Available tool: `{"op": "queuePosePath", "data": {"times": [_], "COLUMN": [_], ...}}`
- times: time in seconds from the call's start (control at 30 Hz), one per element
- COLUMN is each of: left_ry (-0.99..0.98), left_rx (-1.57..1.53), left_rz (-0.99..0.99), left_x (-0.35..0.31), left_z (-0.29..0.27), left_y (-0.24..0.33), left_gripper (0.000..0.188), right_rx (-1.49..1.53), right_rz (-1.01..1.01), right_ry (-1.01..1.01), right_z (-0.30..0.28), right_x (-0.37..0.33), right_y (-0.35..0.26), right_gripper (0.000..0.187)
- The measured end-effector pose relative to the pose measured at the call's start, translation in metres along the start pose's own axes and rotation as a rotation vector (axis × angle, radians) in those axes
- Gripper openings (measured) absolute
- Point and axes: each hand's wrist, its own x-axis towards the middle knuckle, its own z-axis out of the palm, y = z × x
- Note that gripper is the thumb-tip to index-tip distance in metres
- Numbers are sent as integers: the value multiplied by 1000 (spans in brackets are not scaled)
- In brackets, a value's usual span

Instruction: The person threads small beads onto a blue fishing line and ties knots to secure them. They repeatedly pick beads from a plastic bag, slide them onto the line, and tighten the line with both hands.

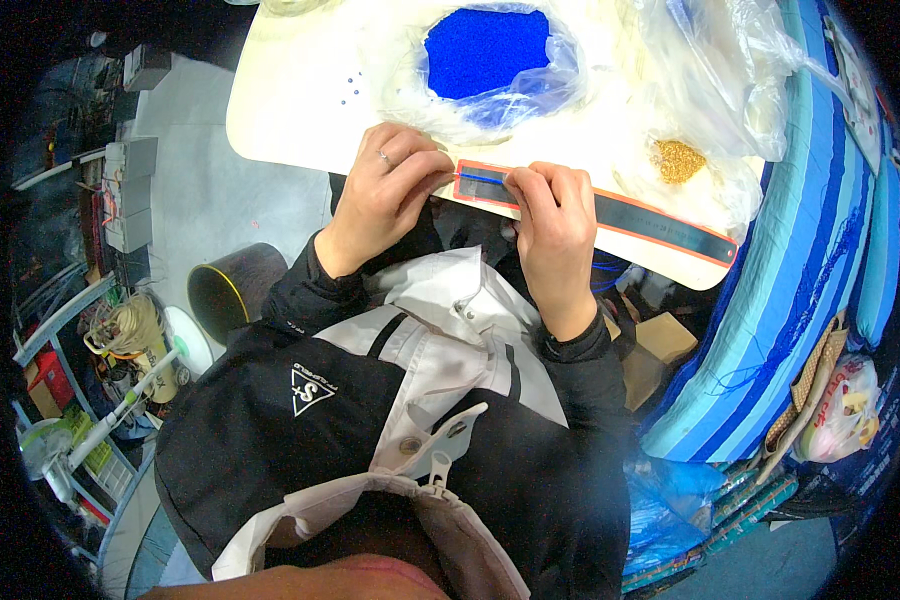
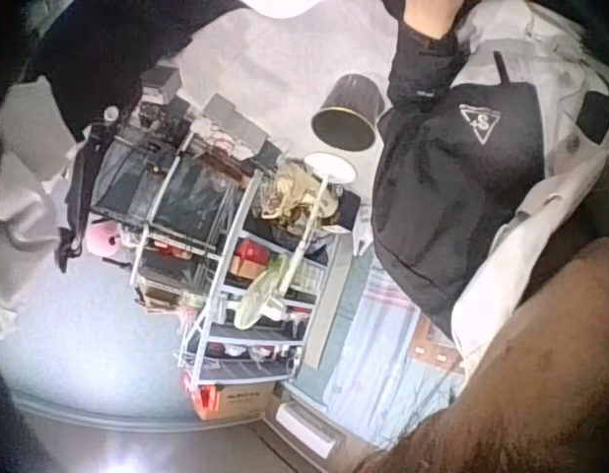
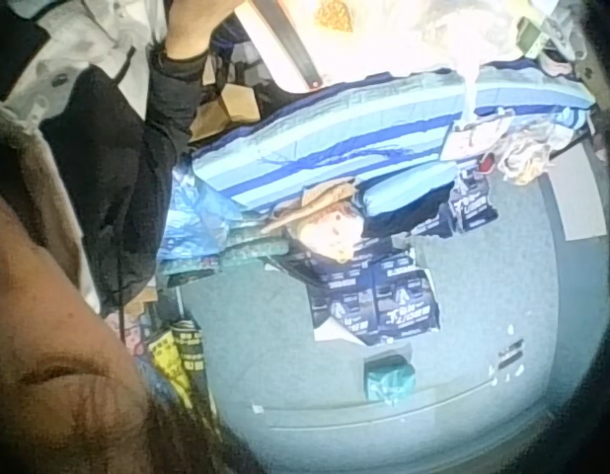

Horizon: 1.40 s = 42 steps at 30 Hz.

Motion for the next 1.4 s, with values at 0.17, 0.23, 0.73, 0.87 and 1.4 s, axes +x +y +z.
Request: {"op": "queuePosePath", "data": {"times": [0.17,0.23,0.73,0.87,1.4], "left_ry": [-2,1,28,13,287], "left_rx": [11,10,37,79,287], "left_rz": [1,11,67,130,45], "left_x": [0,0,5,16,43], "left_z": [1,1,-10,-25,-10], "left_y": [0,0,12,15,24], "left_gripper": [21,22,25,26,23], "right_rx": [3,6,77,50,90], "right_rz": [-5,-5,-1,44,89], "right_ry": [1,2,40,66,170], "right_z": [0,0,-14,-32,-35], "right_x": [0,0,-7,-11,-21], "right_y": [0,0,2,3,-1], "right_gripper": [15,15,11,6,6]}}
